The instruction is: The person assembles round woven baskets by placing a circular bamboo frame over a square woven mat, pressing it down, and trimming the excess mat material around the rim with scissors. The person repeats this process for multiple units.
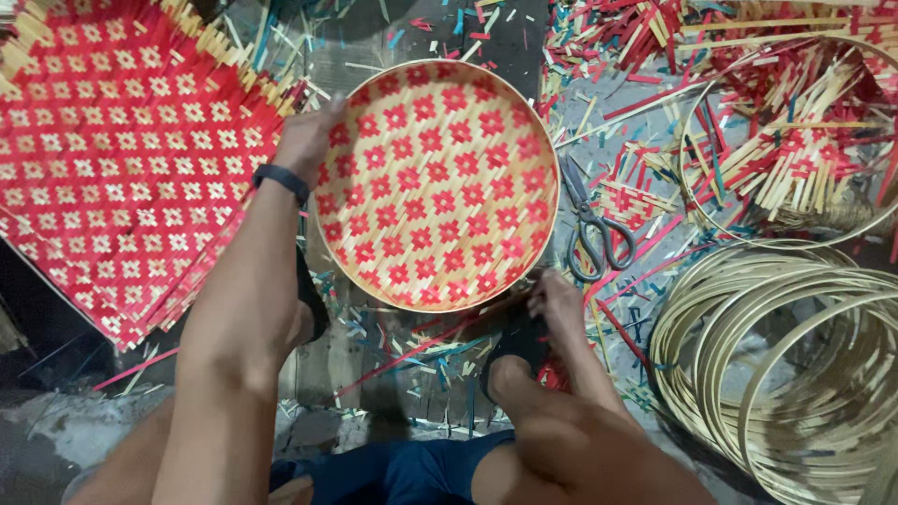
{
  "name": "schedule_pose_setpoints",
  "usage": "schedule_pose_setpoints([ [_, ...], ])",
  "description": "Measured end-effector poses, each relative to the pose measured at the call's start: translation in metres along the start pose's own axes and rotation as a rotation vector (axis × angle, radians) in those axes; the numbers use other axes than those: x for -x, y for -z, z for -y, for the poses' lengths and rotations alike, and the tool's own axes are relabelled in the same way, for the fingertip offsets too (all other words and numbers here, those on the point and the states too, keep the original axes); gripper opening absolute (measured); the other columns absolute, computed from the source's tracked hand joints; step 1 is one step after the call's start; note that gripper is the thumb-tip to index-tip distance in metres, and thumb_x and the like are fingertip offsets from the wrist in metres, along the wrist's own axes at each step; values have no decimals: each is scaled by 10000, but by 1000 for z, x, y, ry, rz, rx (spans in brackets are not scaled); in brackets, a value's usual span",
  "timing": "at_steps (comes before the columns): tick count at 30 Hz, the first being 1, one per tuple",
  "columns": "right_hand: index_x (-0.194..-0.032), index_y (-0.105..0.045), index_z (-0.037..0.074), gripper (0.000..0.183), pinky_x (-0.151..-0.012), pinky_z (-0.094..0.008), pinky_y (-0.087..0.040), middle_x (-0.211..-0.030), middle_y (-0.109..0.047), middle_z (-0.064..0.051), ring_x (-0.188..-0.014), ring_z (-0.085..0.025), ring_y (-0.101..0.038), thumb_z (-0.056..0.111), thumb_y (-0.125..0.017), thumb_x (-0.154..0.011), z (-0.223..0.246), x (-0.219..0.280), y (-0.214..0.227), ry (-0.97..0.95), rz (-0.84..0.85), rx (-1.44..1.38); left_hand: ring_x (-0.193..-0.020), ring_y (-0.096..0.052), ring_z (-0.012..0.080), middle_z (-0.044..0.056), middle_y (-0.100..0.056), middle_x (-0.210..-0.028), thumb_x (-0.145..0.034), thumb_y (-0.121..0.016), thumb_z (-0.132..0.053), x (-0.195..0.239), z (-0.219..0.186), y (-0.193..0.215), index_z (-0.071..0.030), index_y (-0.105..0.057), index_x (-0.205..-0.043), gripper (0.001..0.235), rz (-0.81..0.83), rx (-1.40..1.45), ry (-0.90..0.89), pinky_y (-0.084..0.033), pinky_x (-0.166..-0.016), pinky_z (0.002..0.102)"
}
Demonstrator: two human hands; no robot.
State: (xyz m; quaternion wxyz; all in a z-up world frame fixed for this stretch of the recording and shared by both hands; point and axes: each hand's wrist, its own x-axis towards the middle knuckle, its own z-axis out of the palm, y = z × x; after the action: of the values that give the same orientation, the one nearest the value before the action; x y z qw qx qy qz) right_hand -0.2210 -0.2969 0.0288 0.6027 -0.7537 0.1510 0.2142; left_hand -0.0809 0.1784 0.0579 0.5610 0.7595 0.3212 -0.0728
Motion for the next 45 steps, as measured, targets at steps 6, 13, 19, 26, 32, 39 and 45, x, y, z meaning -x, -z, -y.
schedule_pose_setpoints([
  [6, -1098, -665, 5, 230, -871, -479, -487, -1018, -662, -181, -980, -372, -633, 184, -620, -961, 3, 8, 7, 545, -296, 616, -1010, -631, 396, 204, -672, -1090, -875, -794, -268, 103, -37, -91, -37, -630, -1183, 418, -154, -520, -485, -488, -888, 496],
  [13, -943, -637, 14, 239, -868, -498, -396, -987, -584, -167, -1007, -386, -545, 218, -699, -835, -28, 17, -24, 446, -189, 835, -1529, -385, 328, 140, -494, -1571, -942, -663, -290, 255, 19, -184, -64, -475, -1522, 650, 289, -867, -996, -301, -1275, 486],
  [19, -1035, -675, 34, 234, -860, -513, -393, -1085, -625, -167, -1029, -396, -556, 179, -662, -851, -33, 6, -21, 504, -198, 765, -1466, -367, 395, 228, -464, -1527, -878, -658, -262, 250, 42, -134, 27, -463, -1450, 670, 397, -838, -843, -263, -1201, 523],
  [26, -991, -689, 82, 171, -909, -504, -419, -1061, -655, -129, -1056, -356, -592, 217, -670, -887, -34, 11, -20, 451, -187, 771, -1423, -476, 327, 163, -544, -1486, -802, -627, -120, 160, 40, -64, -16, -545, -1413, 625, 468, -1132, -1239, -369, -1179, 465],
  [32, -994, -687, 84, 188, -867, -492, -417, -1014, -648, -127, -1019, -351, -591, 236, -662, -886, -28, 12, -21, 457, -200, 801, -1201, -640, 315, 116, -670, -1251, -838, -658, -51, -17, -78, -5, -88, -640, -1200, 364, 187, -990, -1426, -524, -1043, 443],
  [39, -915, -663, 102, 131, -801, -472, -404, -911, -634, -85, -928, -316, -588, 221, -669, -860, -21, 10, -19, 447, -153, 798, -924, -703, 373, 160, -726, -964, -848, -593, 30, -148, -168, 37, -80, -697, -1023, 232, -276, -835, -1229, -570, -795, 475],
  [45, -892, -648, 105, 109, -780, -466, -395, -889, -620, -77, -894, -322, -576, 155, -695, -807, -13, 5, -18, 501, -127, 777, -835, -707, 383, 177, -728, -864, -818, -613, 1, -186, -152, 33, -101, -729, -974, 220, -281, -996, -1009, -559, -719, 497],
])
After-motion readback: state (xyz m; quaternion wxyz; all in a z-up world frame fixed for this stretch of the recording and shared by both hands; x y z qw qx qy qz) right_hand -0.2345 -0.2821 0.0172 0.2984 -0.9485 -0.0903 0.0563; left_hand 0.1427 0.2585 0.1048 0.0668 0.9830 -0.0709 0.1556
